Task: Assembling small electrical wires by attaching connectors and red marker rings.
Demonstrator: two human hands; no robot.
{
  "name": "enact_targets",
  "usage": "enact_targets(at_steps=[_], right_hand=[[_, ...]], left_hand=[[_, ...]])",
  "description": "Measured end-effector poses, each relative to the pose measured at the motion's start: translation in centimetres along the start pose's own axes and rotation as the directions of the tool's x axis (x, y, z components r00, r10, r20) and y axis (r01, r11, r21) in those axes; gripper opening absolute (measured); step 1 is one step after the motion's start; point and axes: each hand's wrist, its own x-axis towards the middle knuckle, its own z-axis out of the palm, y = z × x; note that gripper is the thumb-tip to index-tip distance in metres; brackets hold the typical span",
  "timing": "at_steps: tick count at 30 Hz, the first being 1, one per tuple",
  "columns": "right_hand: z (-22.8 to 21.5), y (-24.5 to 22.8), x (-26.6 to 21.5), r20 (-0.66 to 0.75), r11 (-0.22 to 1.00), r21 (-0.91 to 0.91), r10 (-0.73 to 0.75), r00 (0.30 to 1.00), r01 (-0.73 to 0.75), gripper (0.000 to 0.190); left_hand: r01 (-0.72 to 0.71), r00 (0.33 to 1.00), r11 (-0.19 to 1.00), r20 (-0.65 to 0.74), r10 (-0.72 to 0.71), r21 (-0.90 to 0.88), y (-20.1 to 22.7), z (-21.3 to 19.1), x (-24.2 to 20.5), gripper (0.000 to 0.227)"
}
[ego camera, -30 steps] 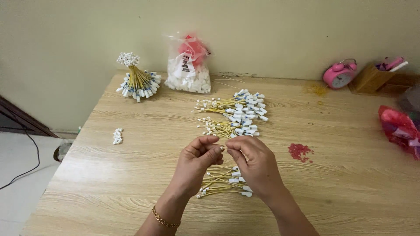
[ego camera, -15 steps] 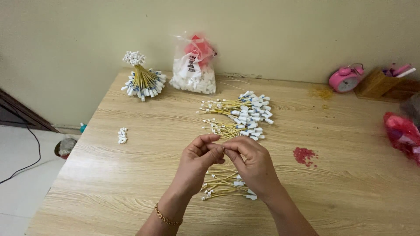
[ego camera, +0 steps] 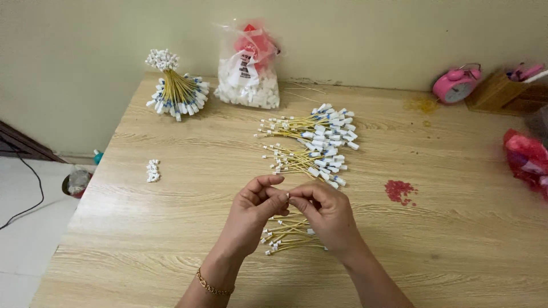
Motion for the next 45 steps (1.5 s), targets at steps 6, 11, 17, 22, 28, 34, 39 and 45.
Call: enact_targets(at_steps=[6,11,17,22,28,34,39,45], right_hand=[[0.2,0.1,0.2,-0.044,0.987,-0.007,-0.161,0.986,0.161,0.009],[-0.8,-0.1,0.0,0.028,0.999,-0.028,-0.033,0.999,0.034,0.011],[-0.9,0.1,-1.4,0.029,0.999,-0.034,0.023,0.999,-0.022,0.01],[-1.0,0.3,-1.5,0.049,0.998,-0.047,0.034,0.998,-0.032,0.01],[-2.2,4.1,-2.1,0.17,0.968,-0.171,0.213,0.962,-0.184,0.01],[-10.1,10.8,-2.5,-0.444,0.651,-0.389,0.487,0.752,-0.651,0.017],[-12.3,13.5,-2.8,-0.605,0.561,-0.441,0.392,0.694,-0.701,0.022],[-11.6,14.5,-2.5,-0.633,0.495,-0.516,0.328,0.701,-0.698,0.024]], left_hand=[[0.009,1.0,1.0,0.029,-0.008,-0.025,-0.8,-0.7,0.8,0.033],[0.099,0.994,0.995,0.036,-0.1,0.013,-0.5,-1.1,1.2,0.038],[0.208,0.976,0.958,0.02,-0.215,0.196,-3.2,-3.1,0.5,0.039],[0.148,0.989,0.978,0.008,-0.151,0.15,-5.4,-4.3,0.2,0.033],[0.209,0.978,0.931,-0.061,-0.199,0.3,-6.5,-6.0,0.9,0.034],[-0.04,0.991,0.485,-0.029,0.134,0.874,-4.6,-8.4,1.1,0.024],[-0.217,0.964,0.195,0.178,0.2,0.957,-3.4,-8.3,2.1,0.022],[-0.015,0.993,0.356,-0.028,0.115,0.934,-1.9,-6.1,6.1,0.022]])
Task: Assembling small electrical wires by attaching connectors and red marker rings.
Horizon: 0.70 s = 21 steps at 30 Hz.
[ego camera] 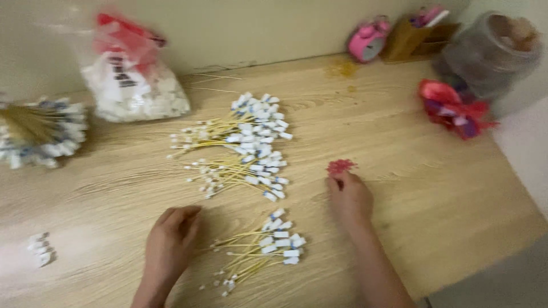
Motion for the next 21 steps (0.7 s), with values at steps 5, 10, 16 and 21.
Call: enact_targets(at_steps=[5,10,16,21], right_hand=[[0.2,-0.2,0.5,0.065,0.996,-0.089,0.011,0.998,-0.005,0.028],[0.7,1.0,0.9,0.077,0.991,-0.136,0.003,0.997,0.007,0.029],[-0.1,0.7,0.7,0.056,0.995,-0.097,-0.02,0.998,0.026,0.031],[-0.9,0.0,0.2,0.167,0.993,-0.114,0.001,0.986,0.018,0.03]], left_hand=[[-0.06,0.991,0.993,-0.114,0.071,0.097,0.4,0.5,3.0,0.024],[-0.079,0.983,0.993,-0.159,0.092,0.083,0.8,1.2,5.2,0.026],[-0.167,0.953,0.965,-0.217,0.21,0.202,1.0,2.3,5.7,0.022],[-0.232,0.958,0.951,-0.12,0.26,0.206,1.8,2.6,4.9,0.025]])
